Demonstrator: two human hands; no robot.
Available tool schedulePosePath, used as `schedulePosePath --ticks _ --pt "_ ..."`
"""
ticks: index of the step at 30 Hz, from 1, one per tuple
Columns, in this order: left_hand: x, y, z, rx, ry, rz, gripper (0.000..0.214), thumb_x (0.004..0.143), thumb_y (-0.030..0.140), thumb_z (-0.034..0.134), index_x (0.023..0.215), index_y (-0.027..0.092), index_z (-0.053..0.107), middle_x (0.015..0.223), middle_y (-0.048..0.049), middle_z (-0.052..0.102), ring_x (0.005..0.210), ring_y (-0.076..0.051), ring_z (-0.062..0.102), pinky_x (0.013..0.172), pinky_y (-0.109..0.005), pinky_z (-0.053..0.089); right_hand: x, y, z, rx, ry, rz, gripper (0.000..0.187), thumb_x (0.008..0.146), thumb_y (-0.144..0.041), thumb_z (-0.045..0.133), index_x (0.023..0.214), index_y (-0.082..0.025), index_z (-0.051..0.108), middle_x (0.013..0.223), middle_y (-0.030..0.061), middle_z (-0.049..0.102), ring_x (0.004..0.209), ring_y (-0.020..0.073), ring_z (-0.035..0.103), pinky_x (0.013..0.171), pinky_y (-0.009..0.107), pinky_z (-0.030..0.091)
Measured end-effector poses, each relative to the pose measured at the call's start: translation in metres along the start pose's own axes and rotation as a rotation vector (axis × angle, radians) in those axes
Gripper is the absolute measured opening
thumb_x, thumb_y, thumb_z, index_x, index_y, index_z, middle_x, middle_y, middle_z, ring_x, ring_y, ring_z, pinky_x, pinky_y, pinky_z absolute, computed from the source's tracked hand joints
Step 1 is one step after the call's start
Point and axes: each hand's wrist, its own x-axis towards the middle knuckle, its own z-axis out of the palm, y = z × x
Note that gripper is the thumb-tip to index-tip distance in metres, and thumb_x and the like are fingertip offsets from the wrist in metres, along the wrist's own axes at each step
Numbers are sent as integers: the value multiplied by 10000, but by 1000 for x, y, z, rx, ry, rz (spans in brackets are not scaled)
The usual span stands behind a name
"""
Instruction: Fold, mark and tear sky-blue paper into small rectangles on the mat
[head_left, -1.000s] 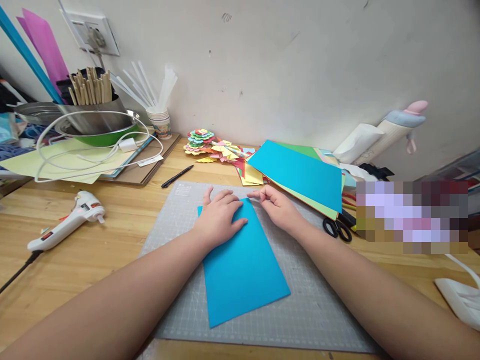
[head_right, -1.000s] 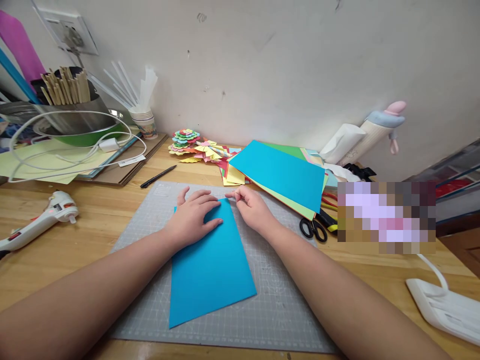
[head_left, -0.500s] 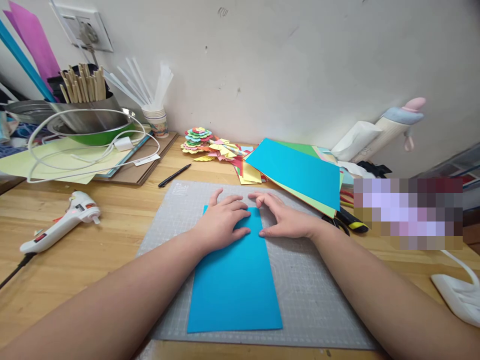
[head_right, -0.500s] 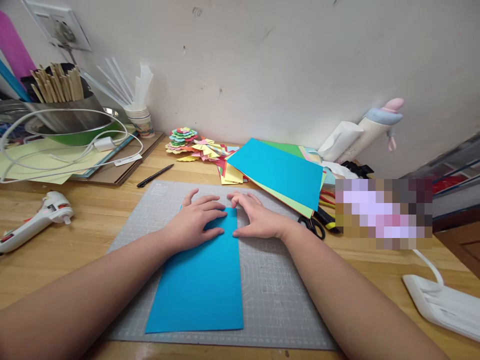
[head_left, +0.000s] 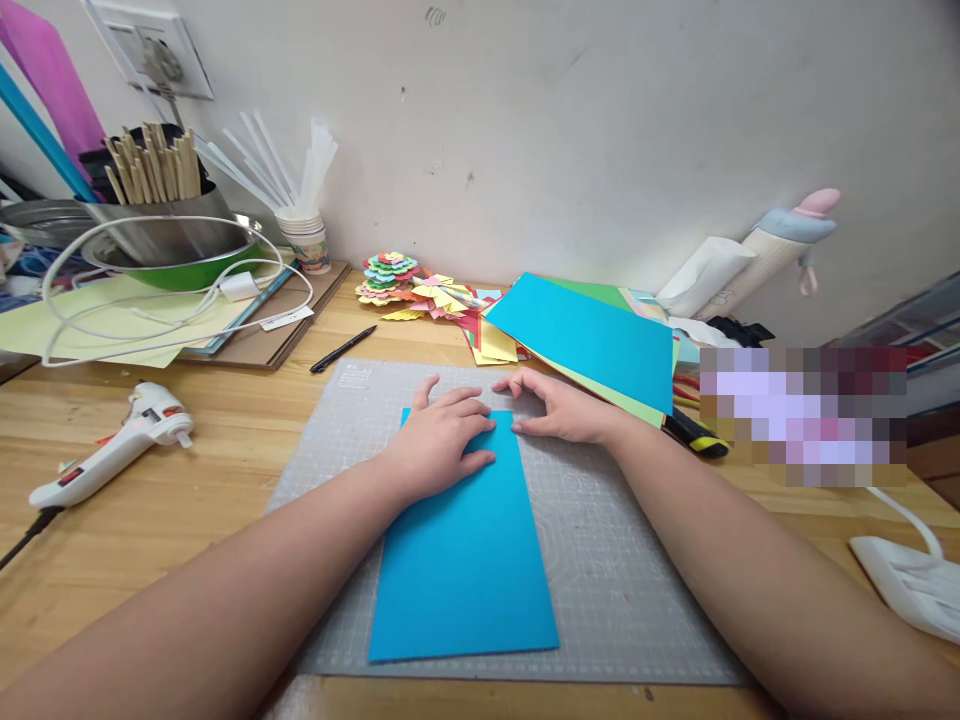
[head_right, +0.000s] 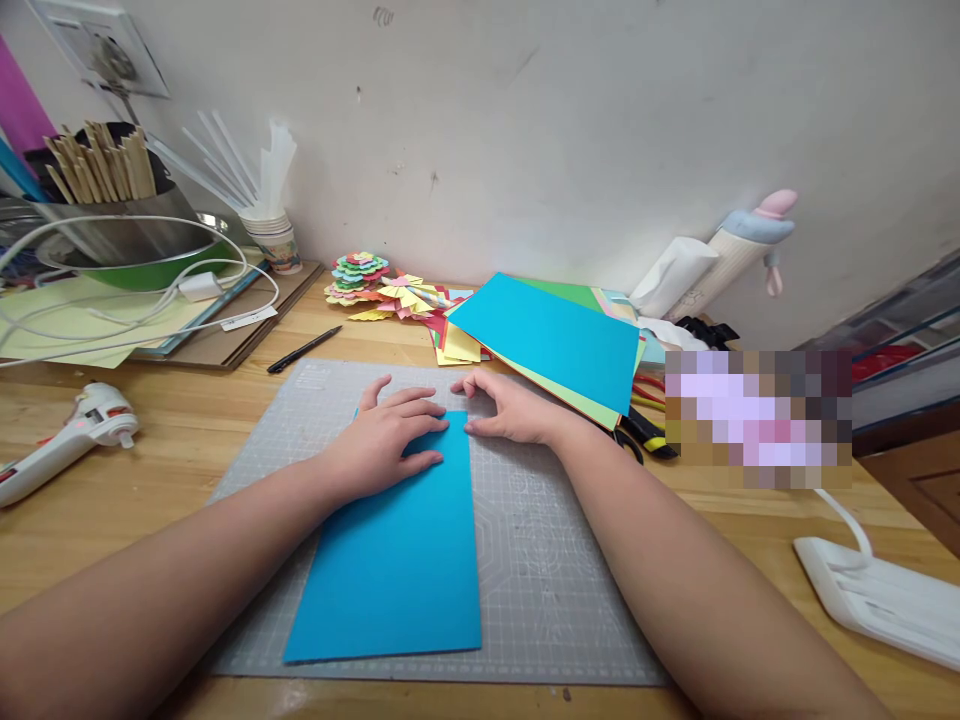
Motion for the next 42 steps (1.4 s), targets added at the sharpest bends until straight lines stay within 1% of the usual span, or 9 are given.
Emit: schedulePosePath --ticks 7,15,19,22,26,29,35,38,42 --pt "0 0 1 -1 4 -5 279 851 378 633 1105 264 649 1233 -17 659 1327 -258 441 1145 -569 -16 13 8 -6 24 -5 -6 319 741 -277 693 853 -241 397 1184 75 582 1179 231 520 1029 467 366" --pt "0 0 0 4 -2 -9 265 849 372 635 1090 265 654 1227 -19 664 1325 -259 444 1147 -563 -21 22 10 -13 -9 -65 22 343 682 -248 715 829 -237 406 1146 61 587 1126 234 517 975 429 388" --pt "1 0 0 5 -2 -7 270 852 373 633 1099 267 648 1234 -17 661 1325 -253 445 1147 -563 -21 28 6 -16 -64 -107 82 350 651 -236 722 850 -232 434 1095 52 572 1028 219 514 879 374 423" --pt "0 0 1 8 1 -5 275 854 378 632 1105 266 644 1236 -16 659 1329 -248 441 1149 -557 -31 34 3 -19 -115 -143 130 343 631 -212 713 871 -227 468 966 24 551 884 187 501 763 316 429" --pt "0 -1 1 12 4 -1 277 859 382 625 1107 262 644 1236 -17 658 1331 -245 439 1153 -545 -43 40 -1 -25 -169 -189 176 297 615 -205 709 815 -222 490 767 -28 481 707 150 441 617 269 377" --pt "0 0 0 14 3 2 273 860 382 618 1104 263 649 1231 -17 659 1329 -253 442 1155 -550 -37 42 -3 -27 -189 -195 194 267 608 -208 706 765 -223 491 699 -48 449 643 134 404 560 257 331" --pt "-1 0 0 17 3 -1 269 867 390 603 1107 274 647 1229 -16 659 1325 -252 443 1151 -551 -34 46 -2 -28 -149 -177 242 188 626 -153 618 730 -226 481 619 -70 455 554 108 398 506 242 308" --pt "-1 1 0 24 4 -8 268 866 388 603 1107 276 640 1234 -14 654 1311 -247 453 1152 -543 -14 43 -3 -26 -137 -140 266 172 625 -151 612 749 -222 517 602 -68 489 543 111 433 509 245 328" --pt "-1 4 -2 48 37 -64 377 840 424 625 1176 257 588 1251 -47 623 1249 -254 488 1143 -542 61 33 -7 -14 -154 32 289 74 713 -232 586 777 -218 552 729 -11 595 665 151 525 613 286 399"
